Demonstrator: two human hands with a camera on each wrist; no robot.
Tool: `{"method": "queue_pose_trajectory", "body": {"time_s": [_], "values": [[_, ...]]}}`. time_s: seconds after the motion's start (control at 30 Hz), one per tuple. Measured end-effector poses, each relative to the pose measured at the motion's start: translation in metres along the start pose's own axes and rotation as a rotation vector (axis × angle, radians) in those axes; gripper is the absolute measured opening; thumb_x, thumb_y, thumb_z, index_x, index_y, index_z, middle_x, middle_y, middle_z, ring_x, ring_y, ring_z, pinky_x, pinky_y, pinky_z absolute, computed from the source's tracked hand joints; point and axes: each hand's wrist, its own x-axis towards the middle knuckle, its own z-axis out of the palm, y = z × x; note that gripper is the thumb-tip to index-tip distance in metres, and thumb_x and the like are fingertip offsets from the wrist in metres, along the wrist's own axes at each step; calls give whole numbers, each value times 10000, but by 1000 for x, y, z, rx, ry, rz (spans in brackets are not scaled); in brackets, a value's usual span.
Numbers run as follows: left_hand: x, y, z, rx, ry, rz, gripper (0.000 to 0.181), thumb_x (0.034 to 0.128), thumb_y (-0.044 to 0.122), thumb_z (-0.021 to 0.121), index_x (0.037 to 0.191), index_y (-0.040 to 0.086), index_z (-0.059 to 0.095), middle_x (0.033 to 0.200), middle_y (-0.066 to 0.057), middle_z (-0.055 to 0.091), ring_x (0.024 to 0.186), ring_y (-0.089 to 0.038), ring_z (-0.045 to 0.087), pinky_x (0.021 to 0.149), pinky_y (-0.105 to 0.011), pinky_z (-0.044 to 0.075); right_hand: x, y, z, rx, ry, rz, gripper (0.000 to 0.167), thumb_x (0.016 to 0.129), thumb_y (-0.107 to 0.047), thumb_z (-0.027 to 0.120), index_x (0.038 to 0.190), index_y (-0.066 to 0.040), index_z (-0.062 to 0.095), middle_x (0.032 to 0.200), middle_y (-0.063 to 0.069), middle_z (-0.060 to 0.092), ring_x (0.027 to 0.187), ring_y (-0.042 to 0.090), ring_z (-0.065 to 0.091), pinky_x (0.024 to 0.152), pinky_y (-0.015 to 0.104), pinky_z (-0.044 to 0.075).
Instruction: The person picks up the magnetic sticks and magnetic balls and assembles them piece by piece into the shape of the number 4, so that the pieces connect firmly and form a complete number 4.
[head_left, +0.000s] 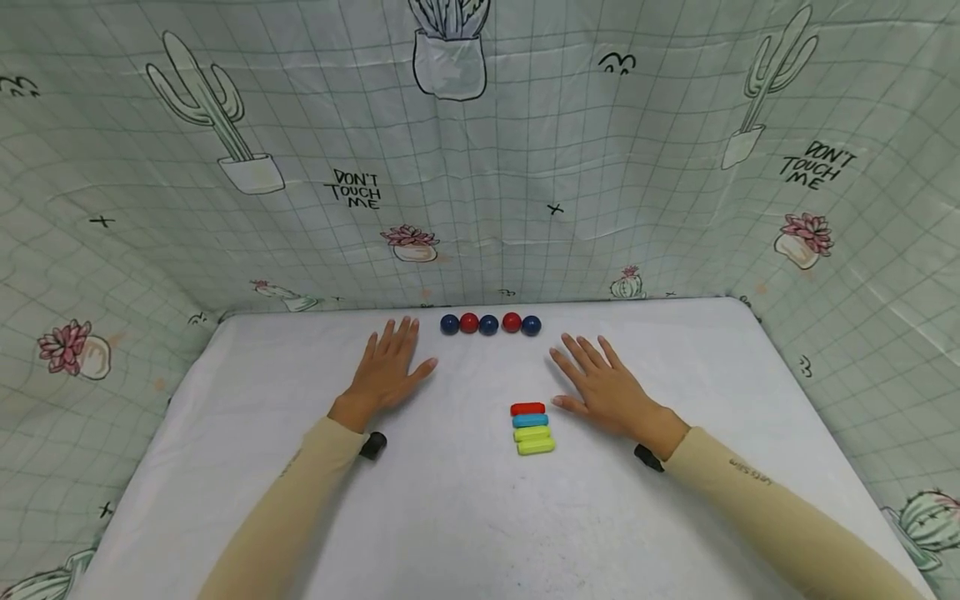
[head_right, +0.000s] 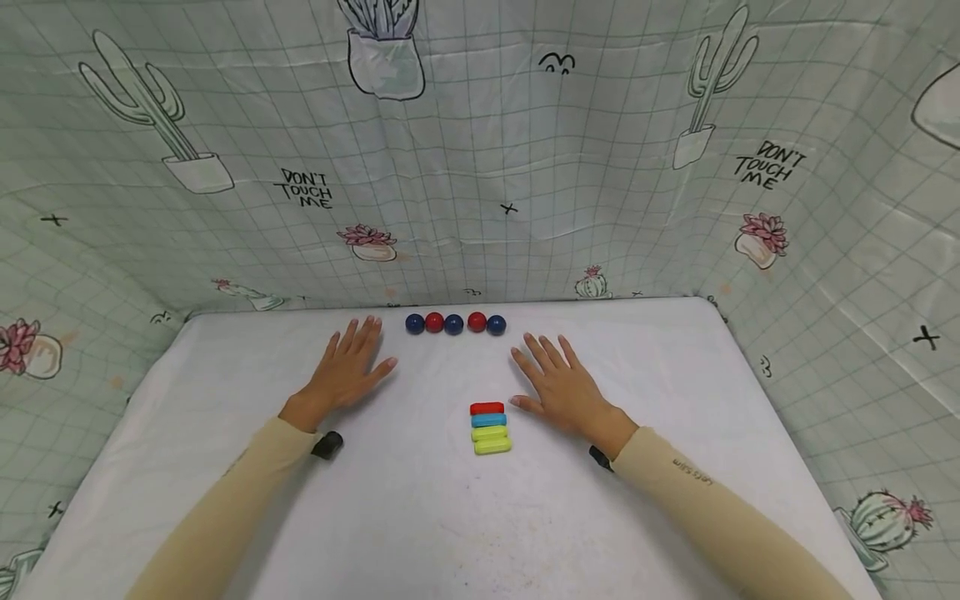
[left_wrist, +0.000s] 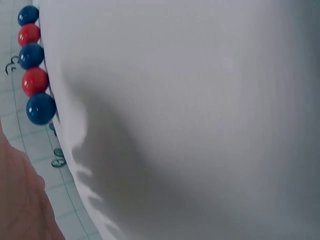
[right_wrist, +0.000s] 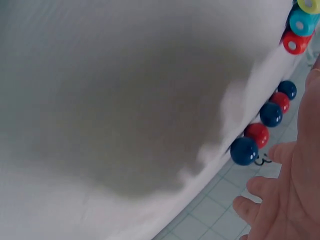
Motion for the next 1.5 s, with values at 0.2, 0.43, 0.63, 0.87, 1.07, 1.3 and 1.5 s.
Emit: {"method": "queue_pose_trajectory", "body": {"time_s": [0.2, 0.43, 0.63, 0.87, 1.07, 1.3, 1.5], "values": [[1, 10, 11, -24, -8, 17, 846, 1105, 550, 403, 1692, 34, 80, 1773, -170, 48, 1635, -395, -15, 1296, -584, -20, 1, -13, 7, -12, 2, -48, 718, 1037, -430, 644, 1608, -52, 425, 1668, 245, 364, 1523, 460, 371, 1257, 653, 191], [5, 27, 19, -46, -20, 28, 799, 1123, 483, 411, 1692, 27, 84, 1773, -174, 55, 1635, -398, -6, 1301, -574, -1, 4, -25, 11, 19, 6, -65, 671, 1044, -407, 644, 1586, -56, 463, 1640, 244, 413, 1503, 455, 406, 1255, 651, 203], [11, 35, 20, -10, -3, 18, 781, 1123, 453, 432, 1690, 23, 109, 1772, -170, 74, 1635, -397, 32, 1305, -568, 35, 8, -32, 13, -1, 3, -97, 642, 1057, -410, 627, 1575, -61, 480, 1617, 230, 449, 1489, 432, 429, 1251, 644, 225], [21, 40, 20, 37, -5, 11, 787, 1120, 450, 446, 1695, 42, 95, 1775, -154, 69, 1638, -382, 46, 1310, -543, 47, 13, -36, 11, -43, 42, -142, 598, 1031, -427, 672, 1505, -75, 573, 1537, 198, 544, 1428, 389, 499, 1227, 631, 294], [30, 42, 20, 37, 31, 12, 757, 1113, 387, 503, 1689, 35, 160, 1764, -171, 147, 1628, -399, 108, 1305, -557, 99, 21, -37, 8, -32, 31, -163, 525, 1030, -416, 686, 1459, -119, 622, 1480, 154, 602, 1389, 347, 544, 1228, 610, 309], [38, 46, 15, 38, 71, 18, 687, 1115, 332, 526, 1670, 35, 252, 1739, -189, 229, 1608, -415, 186, 1295, -566, 151, 27, -40, 4, 31, 57, -209, 364, 1005, -303, 749, 1321, -128, 710, 1342, 97, 686, 1290, 307, 611, 1191, 580, 380], [44, 48, 10, 90, 104, 35, 633, 1104, 276, 571, 1643, 39, 338, 1698, -194, 327, 1558, -411, 311, 1276, -553, 228, 29, -41, 0, 41, 84, -240, 240, 974, -228, 789, 1194, -135, 770, 1183, 39, 738, 1176, 259, 653, 1144, 523, 442]]}}
